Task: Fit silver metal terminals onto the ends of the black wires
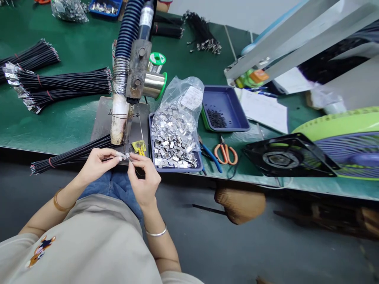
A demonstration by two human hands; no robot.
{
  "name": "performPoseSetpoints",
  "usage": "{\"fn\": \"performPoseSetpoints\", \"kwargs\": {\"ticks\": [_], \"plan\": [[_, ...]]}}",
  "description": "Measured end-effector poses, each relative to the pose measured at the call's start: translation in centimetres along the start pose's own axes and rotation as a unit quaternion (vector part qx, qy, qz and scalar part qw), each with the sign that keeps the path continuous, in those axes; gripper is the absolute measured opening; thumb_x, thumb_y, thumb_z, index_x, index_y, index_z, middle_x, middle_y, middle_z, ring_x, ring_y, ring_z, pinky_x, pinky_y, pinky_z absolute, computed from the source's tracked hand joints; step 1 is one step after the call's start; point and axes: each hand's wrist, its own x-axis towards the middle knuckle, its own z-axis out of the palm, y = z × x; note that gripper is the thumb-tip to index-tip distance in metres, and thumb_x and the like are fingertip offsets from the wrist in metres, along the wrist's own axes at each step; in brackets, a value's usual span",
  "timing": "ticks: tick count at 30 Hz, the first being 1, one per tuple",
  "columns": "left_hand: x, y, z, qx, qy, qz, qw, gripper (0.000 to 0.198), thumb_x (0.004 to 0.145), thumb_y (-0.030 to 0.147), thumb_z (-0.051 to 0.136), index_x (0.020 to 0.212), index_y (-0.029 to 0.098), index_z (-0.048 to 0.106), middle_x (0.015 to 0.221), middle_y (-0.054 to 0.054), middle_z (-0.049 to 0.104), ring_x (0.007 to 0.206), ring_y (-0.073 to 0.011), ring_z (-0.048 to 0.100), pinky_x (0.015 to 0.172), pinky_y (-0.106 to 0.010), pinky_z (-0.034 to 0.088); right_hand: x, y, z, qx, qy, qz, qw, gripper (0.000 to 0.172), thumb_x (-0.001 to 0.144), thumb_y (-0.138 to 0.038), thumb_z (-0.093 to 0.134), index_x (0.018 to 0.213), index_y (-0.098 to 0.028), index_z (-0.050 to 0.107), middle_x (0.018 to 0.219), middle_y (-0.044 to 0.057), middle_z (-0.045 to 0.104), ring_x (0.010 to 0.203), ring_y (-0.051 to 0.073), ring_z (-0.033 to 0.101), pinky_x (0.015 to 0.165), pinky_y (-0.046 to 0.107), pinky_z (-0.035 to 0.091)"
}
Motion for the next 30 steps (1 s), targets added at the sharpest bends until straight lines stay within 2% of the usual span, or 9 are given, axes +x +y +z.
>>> {"fn": "performPoseSetpoints", "kwargs": {"ticks": [6, 11, 16, 20, 27, 30], "plan": [[0.1, 0.1, -0.1, 0.021, 0.004, 0.020, 1.000, 0.018, 0.075, 0.026, 0.071, 0.075, 0.011, 0.079, 0.074, -0.007, 0.077, 0.067, -0.0156, 0.067, 0.065, -0.023, 0.053, 0.1, 0.1, 0.0, -0.053, -0.022, -0.097, 0.994, 0.016, 0.087, -0.009, 0.065, 0.089, -0.025, 0.063, 0.101, 0.005, 0.080, 0.091, 0.020, 0.078, 0.080, 0.034, 0.065], [0.2, -0.1, 0.2, 0.017, 0.024, -0.001, 1.000, 0.017, 0.073, 0.025, 0.070, 0.073, 0.010, 0.080, 0.066, -0.006, 0.074, 0.058, -0.0127, 0.060, 0.056, -0.022, 0.047, 0.1, 0.4, 0.0, -0.095, -0.028, -0.149, 0.984, 0.020, 0.087, -0.007, 0.063, 0.091, -0.026, 0.060, 0.104, 0.006, 0.080, 0.089, 0.020, 0.079, 0.077, 0.033, 0.066], [0.4, 0.1, 0.6, -0.003, 0.042, -0.012, 0.999, 0.015, 0.070, 0.023, 0.070, 0.071, 0.011, 0.079, 0.066, -0.004, 0.073, 0.057, -0.0116, 0.059, 0.056, -0.021, 0.047, 0.2, 0.7, 0.3, -0.083, -0.020, -0.150, 0.985, 0.020, 0.088, -0.006, 0.063, 0.092, -0.026, 0.059, 0.110, 0.007, 0.080, 0.092, 0.020, 0.079, 0.078, 0.033, 0.067], [0.4, 0.4, 0.7, -0.018, 0.052, -0.021, 0.998, 0.012, 0.069, 0.020, 0.069, 0.068, 0.011, 0.077, 0.065, -0.003, 0.073, 0.058, -0.0113, 0.060, 0.059, -0.020, 0.049, 0.1, 0.8, 0.3, -0.065, -0.017, -0.120, 0.991, 0.019, 0.089, -0.007, 0.062, 0.093, -0.025, 0.059, 0.111, 0.008, 0.080, 0.091, 0.020, 0.080, 0.079, 0.033, 0.067], [0.5, 0.4, 0.5, 0.033, 0.043, -0.004, 0.999, 0.015, 0.072, 0.021, 0.068, 0.067, 0.010, 0.076, 0.059, -0.001, 0.068, 0.052, -0.0083, 0.050, 0.052, -0.019, 0.038, 0.1, 1.0, 0.1, -0.069, -0.022, -0.121, 0.990, 0.019, 0.088, -0.006, 0.063, 0.092, -0.025, 0.060, 0.107, 0.007, 0.081, 0.093, 0.021, 0.080, 0.079, 0.032, 0.066], [0.5, 0.2, 0.4, 0.039, 0.035, -0.001, 0.999, 0.016, 0.073, 0.023, 0.068, 0.069, 0.010, 0.078, 0.061, -0.002, 0.069, 0.053, -0.0091, 0.052, 0.052, -0.020, 0.040, 0.2, 1.0, 0.2, -0.077, -0.024, -0.136, 0.987, 0.020, 0.088, -0.006, 0.063, 0.093, -0.026, 0.060, 0.106, 0.007, 0.081, 0.092, 0.020, 0.080, 0.079, 0.032, 0.067]]}}
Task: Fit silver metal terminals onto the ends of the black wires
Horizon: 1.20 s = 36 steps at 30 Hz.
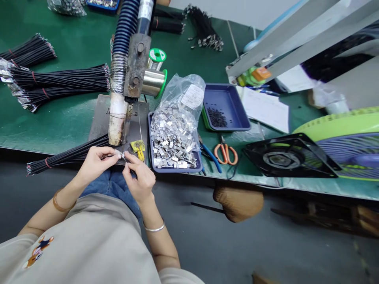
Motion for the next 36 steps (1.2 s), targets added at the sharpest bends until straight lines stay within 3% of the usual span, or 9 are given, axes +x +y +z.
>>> {"fn": "performPoseSetpoints", "kwargs": {"ticks": [4, 8, 13, 18, 26, 36], "plan": [[0.0, -0.4, 0.1, -0.008, 0.012, -0.009, 1.000, 0.014, 0.072, 0.023, 0.073, 0.070, 0.011, 0.079, 0.063, -0.004, 0.072, 0.055, -0.0118, 0.057, 0.052, -0.021, 0.044, 0.1, 0.0, 0.1, 0.002, 0.003, -0.016, 1.000, 0.022, 0.087, -0.005, 0.063, 0.094, -0.025, 0.059, 0.107, 0.008, 0.081, 0.092, 0.020, 0.080, 0.078, 0.032, 0.067], [0.0, -0.5, 0.2, -0.019, 0.021, -0.021, 0.999, 0.014, 0.069, 0.022, 0.074, 0.073, 0.010, 0.081, 0.066, -0.005, 0.074, 0.055, -0.0123, 0.059, 0.053, -0.021, 0.047, 0.3, 0.1, 0.0, 0.008, 0.006, 0.002, 1.000, 0.019, 0.088, -0.006, 0.063, 0.092, -0.024, 0.058, 0.117, 0.011, 0.078, 0.088, 0.020, 0.080, 0.075, 0.030, 0.067], [-0.1, -0.1, 0.3, -0.014, 0.020, -0.034, 0.999, 0.018, 0.068, 0.023, 0.070, 0.073, 0.010, 0.081, 0.062, -0.004, 0.072, 0.054, -0.0101, 0.057, 0.054, -0.019, 0.046, 0.5, -0.1, 0.0, -0.010, 0.001, 0.021, 1.000, 0.016, 0.088, -0.006, 0.065, 0.090, -0.022, 0.061, 0.110, 0.011, 0.080, 0.085, 0.019, 0.080, 0.076, 0.027, 0.066], [-0.1, 0.5, 0.7, -0.056, 0.042, -0.039, 0.997, 0.021, 0.065, 0.026, 0.070, 0.075, 0.010, 0.080, 0.072, -0.005, 0.077, 0.060, -0.0115, 0.063, 0.059, -0.020, 0.052, 0.8, -0.6, 0.0, -0.003, -0.003, 0.047, 0.999, 0.014, 0.089, -0.009, 0.064, 0.087, -0.022, 0.060, 0.113, 0.012, 0.079, 0.087, 0.021, 0.080, 0.076, 0.028, 0.067], [-0.1, 0.8, 0.6, -0.064, 0.040, -0.015, 0.997, 0.018, 0.067, 0.024, 0.070, 0.072, 0.010, 0.080, 0.069, -0.005, 0.077, 0.058, -0.0109, 0.064, 0.060, -0.018, 0.054, 1.2, -1.1, 0.0, -0.003, 0.005, 0.048, 0.999, 0.015, 0.088, -0.008, 0.065, 0.086, -0.022, 0.061, 0.113, 0.010, 0.079, 0.091, 0.020, 0.080, 0.079, 0.030, 0.067], [-0.3, 0.2, 0.9, -0.018, 0.041, -0.031, 0.999, 0.022, 0.068, 0.024, 0.068, 0.080, 0.010, 0.081, 0.073, -0.004, 0.077, 0.064, -0.0123, 0.067, 0.063, -0.019, 0.058, 1.4, -0.7, -0.4, -0.018, -0.001, 0.037, 0.999, 0.015, 0.088, -0.008, 0.067, 0.086, -0.022, 0.062, 0.094, 0.005, 0.079, 0.093, 0.019, 0.078, 0.079, 0.029, 0.065]]}}
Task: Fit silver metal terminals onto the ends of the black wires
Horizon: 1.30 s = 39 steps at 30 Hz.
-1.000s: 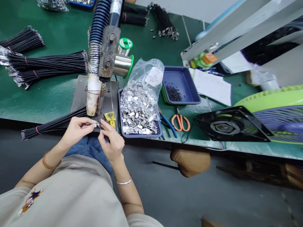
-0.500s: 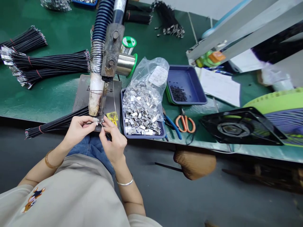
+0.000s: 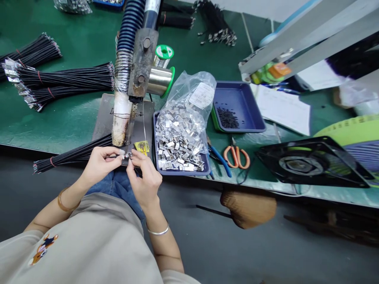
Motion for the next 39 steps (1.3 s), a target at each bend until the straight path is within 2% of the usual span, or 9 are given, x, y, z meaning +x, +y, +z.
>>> {"fn": "performPoseSetpoints", "kwargs": {"ticks": [8, 13, 19, 22, 28, 33, 39], "plan": [[0.0, 0.4, -0.1, -0.009, 0.010, 0.016, 1.000, 0.025, 0.069, 0.028, 0.069, 0.081, 0.009, 0.081, 0.074, -0.006, 0.077, 0.062, -0.0119, 0.067, 0.061, -0.019, 0.058, 0.2, -0.5, -0.1, 0.002, 0.001, 0.006, 1.000, 0.014, 0.088, -0.008, 0.067, 0.086, -0.022, 0.065, 0.100, 0.007, 0.079, 0.094, 0.019, 0.078, 0.081, 0.032, 0.064], [-0.2, 0.3, -0.1, 0.052, -0.019, 0.021, 0.998, 0.022, 0.073, 0.025, 0.065, 0.078, 0.011, 0.082, 0.073, -0.004, 0.078, 0.064, -0.0113, 0.067, 0.062, -0.017, 0.056, -0.1, -0.3, -0.1, -0.002, 0.001, 0.026, 1.000, 0.015, 0.088, -0.009, 0.067, 0.083, -0.022, 0.061, 0.093, 0.005, 0.078, 0.089, 0.017, 0.078, 0.075, 0.027, 0.064], [-0.4, 0.2, 0.0, 0.042, 0.007, 0.021, 0.999, 0.026, 0.073, 0.027, 0.067, 0.086, 0.011, 0.083, 0.082, -0.006, 0.081, 0.072, -0.0153, 0.072, 0.065, -0.020, 0.059, 0.4, -0.4, -0.1, -0.017, 0.000, -0.001, 1.000, 0.013, 0.089, -0.011, 0.070, 0.085, -0.021, 0.064, 0.091, 0.004, 0.078, 0.091, 0.017, 0.078, 0.081, 0.027, 0.062], [-0.4, 0.4, -0.1, 0.047, 0.003, 0.023, 0.999, 0.024, 0.073, 0.028, 0.068, 0.084, 0.012, 0.083, 0.083, -0.006, 0.081, 0.073, -0.0161, 0.072, 0.064, -0.020, 0.058, 0.4, -0.6, -0.2, -0.025, -0.003, -0.006, 1.000, 0.014, 0.088, -0.010, 0.070, 0.085, -0.022, 0.064, 0.095, 0.004, 0.079, 0.091, 0.017, 0.078, 0.080, 0.027, 0.062], [-0.4, 0.7, -0.3, 0.062, -0.037, 0.013, 0.997, 0.021, 0.074, 0.023, 0.064, 0.079, 0.013, 0.081, 0.071, -0.002, 0.075, 0.064, -0.0122, 0.065, 0.060, -0.018, 0.053, -0.2, -0.4, -0.4, -0.025, -0.006, -0.001, 1.000, 0.015, 0.089, -0.010, 0.066, 0.083, -0.023, 0.062, 0.098, 0.005, 0.080, 0.091, 0.019, 0.078, 0.077, 0.030, 0.064], [-0.2, 0.5, -0.2, 0.041, -0.010, 0.011, 0.999, 0.021, 0.071, 0.024, 0.065, 0.077, 0.009, 0.080, 0.062, 0.000, 0.067, 0.055, -0.0086, 0.054, 0.055, -0.017, 0.047, 0.2, -0.3, -0.2, -0.015, -0.010, 0.001, 1.000, 0.013, 0.090, -0.011, 0.067, 0.086, -0.023, 0.063, 0.096, 0.006, 0.080, 0.094, 0.020, 0.079, 0.079, 0.030, 0.064], [0.0, 0.7, -0.2, -0.015, -0.001, 0.004, 1.000, 0.024, 0.068, 0.028, 0.067, 0.077, 0.009, 0.079, 0.065, -0.001, 0.068, 0.055, -0.0076, 0.051, 0.055, -0.018, 0.047, 0.8, -0.6, -0.1, -0.013, -0.021, -0.006, 1.000, 0.012, 0.090, -0.011, 0.068, 0.087, -0.022, 0.066, 0.100, 0.006, 0.080, 0.094, 0.019, 0.079, 0.080, 0.028, 0.064]]}}
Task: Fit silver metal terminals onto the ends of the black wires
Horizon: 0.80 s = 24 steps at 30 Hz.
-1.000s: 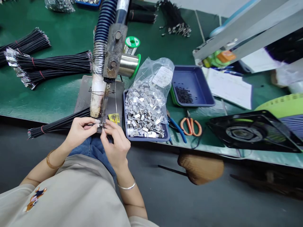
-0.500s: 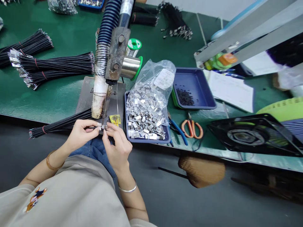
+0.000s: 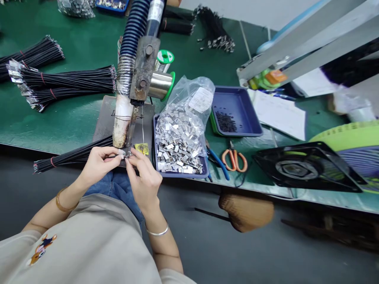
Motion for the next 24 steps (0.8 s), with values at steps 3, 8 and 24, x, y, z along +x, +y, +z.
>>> {"fn": "performPoseSetpoints", "kwargs": {"ticks": [3, 8, 24], "plan": [[0.0, 0.0, -0.1, 0.020, -0.016, 0.002, 1.000, 0.023, 0.070, 0.028, 0.067, 0.076, 0.010, 0.079, 0.058, 0.001, 0.062, 0.051, -0.0065, 0.045, 0.050, -0.017, 0.042, -0.3, 0.0, -0.1, -0.005, 0.002, -0.004, 1.000, 0.013, 0.089, -0.010, 0.068, 0.086, -0.022, 0.064, 0.102, 0.007, 0.080, 0.094, 0.020, 0.079, 0.080, 0.029, 0.065], [-0.1, -0.1, -0.1, 0.076, -0.046, 0.008, 0.996, 0.021, 0.073, 0.027, 0.064, 0.075, 0.013, 0.079, 0.062, 0.001, 0.065, 0.056, -0.0090, 0.050, 0.055, -0.018, 0.044, -0.8, 0.6, -0.4, -0.025, 0.001, -0.041, 0.999, 0.015, 0.089, -0.008, 0.066, 0.087, -0.022, 0.062, 0.100, 0.008, 0.081, 0.093, 0.020, 0.079, 0.078, 0.028, 0.064], [-1.3, -0.5, -2.6, 0.188, -0.105, 0.182, 0.959, 0.016, 0.089, 0.025, 0.064, 0.081, 0.017, 0.076, 0.080, -0.008, 0.075, 0.076, -0.0188, 0.065, 0.076, -0.028, 0.051, -0.8, 1.0, -0.8, 0.023, -0.019, 0.016, 0.999, 0.011, 0.096, -0.020, 0.061, 0.085, -0.023, 0.059, 0.070, -0.003, 0.068, 0.058, 0.012, 0.068, 0.058, 0.021, 0.056]]}}
